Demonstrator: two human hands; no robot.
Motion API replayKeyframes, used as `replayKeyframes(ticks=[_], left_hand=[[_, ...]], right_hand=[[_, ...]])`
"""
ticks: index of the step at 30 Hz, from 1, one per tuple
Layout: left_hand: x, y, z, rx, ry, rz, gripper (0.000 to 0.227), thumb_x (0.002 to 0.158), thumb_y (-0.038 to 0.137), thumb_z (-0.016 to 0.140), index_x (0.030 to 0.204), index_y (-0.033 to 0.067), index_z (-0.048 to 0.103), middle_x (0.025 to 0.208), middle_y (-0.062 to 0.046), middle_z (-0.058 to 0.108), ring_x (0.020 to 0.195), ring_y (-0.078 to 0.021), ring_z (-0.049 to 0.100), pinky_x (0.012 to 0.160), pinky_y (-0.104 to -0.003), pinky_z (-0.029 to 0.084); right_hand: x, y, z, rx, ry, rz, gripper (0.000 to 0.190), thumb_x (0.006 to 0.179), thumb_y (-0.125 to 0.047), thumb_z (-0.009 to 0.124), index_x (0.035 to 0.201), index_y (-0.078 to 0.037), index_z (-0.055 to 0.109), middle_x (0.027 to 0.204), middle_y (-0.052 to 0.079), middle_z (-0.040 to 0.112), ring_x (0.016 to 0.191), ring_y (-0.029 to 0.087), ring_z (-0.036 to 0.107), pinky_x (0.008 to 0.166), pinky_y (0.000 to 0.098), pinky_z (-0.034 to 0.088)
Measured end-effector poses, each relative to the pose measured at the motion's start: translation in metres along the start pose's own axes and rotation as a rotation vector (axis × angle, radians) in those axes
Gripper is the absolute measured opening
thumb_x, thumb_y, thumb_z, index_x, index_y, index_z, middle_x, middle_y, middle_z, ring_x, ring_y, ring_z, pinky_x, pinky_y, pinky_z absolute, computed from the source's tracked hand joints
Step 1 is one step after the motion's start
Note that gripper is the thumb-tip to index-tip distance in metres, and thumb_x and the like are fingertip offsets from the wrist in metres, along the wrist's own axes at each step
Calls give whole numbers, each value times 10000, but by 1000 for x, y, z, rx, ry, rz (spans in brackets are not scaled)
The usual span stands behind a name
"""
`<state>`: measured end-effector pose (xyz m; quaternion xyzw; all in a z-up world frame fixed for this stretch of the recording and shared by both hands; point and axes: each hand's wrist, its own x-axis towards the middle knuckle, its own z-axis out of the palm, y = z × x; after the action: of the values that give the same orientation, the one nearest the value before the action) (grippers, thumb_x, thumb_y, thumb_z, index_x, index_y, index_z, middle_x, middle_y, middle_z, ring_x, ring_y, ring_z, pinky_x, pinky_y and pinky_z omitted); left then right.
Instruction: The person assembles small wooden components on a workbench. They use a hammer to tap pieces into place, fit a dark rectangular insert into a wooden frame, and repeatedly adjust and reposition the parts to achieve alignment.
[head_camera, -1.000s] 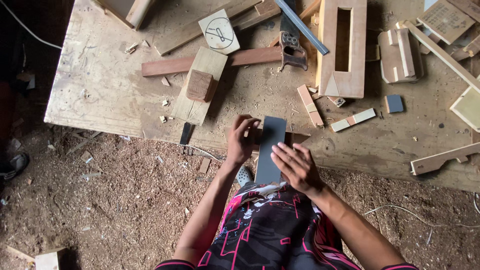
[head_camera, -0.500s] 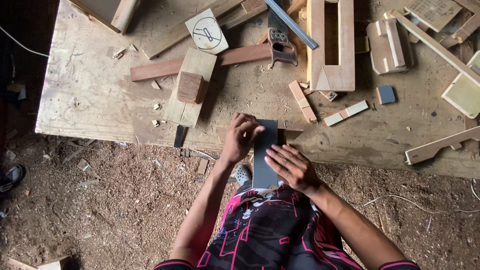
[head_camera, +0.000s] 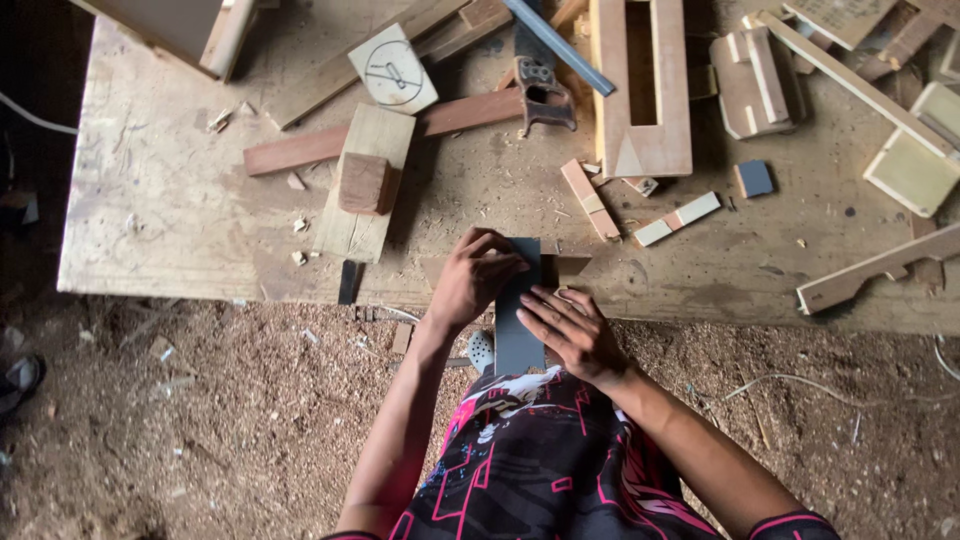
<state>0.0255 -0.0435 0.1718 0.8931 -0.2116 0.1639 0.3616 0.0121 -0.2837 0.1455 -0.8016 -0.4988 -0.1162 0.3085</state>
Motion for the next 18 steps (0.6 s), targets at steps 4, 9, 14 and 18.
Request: replayKeyframes(ticks=[4,9,14,18], left_hand=[[6,9,-2,-90,-15,-154,226,808,99,755,1026,90,815,1037,-65,739,1085,-251,647,886,-353,576],[3,20,0,-51,28,-93,170,818,86,805,986,105,819,1024,-67,743,1063,-251,660,843,-359,579],[-6,30,3,-21,30,-108,159,834,61,809,991,87,808,1044,-72,749,1122,-251,661,885,-368,581],[-12,39,12,27,68,-155,152,835,67,822,984,88,802,1059,-75,736,1156,-253,666,921,-382,580]], right_hand=[[-5,-1,1,-15,9,33,420,1009,-106,622,1428,-112,590,1434,98,640,1348,274,607,1166,490,422],[-40,12,12,-32,77,42,576,959,-122,681,1494,-59,476,1535,160,514,1356,327,578,1173,528,416],[-104,67,-8,-99,268,230,514,955,-18,630,1458,-20,524,1426,152,588,1179,263,621,1055,401,501],[-171,118,-54,-309,191,528,383,927,-79,668,1307,-31,651,1363,120,623,1151,252,606,1016,410,468]])
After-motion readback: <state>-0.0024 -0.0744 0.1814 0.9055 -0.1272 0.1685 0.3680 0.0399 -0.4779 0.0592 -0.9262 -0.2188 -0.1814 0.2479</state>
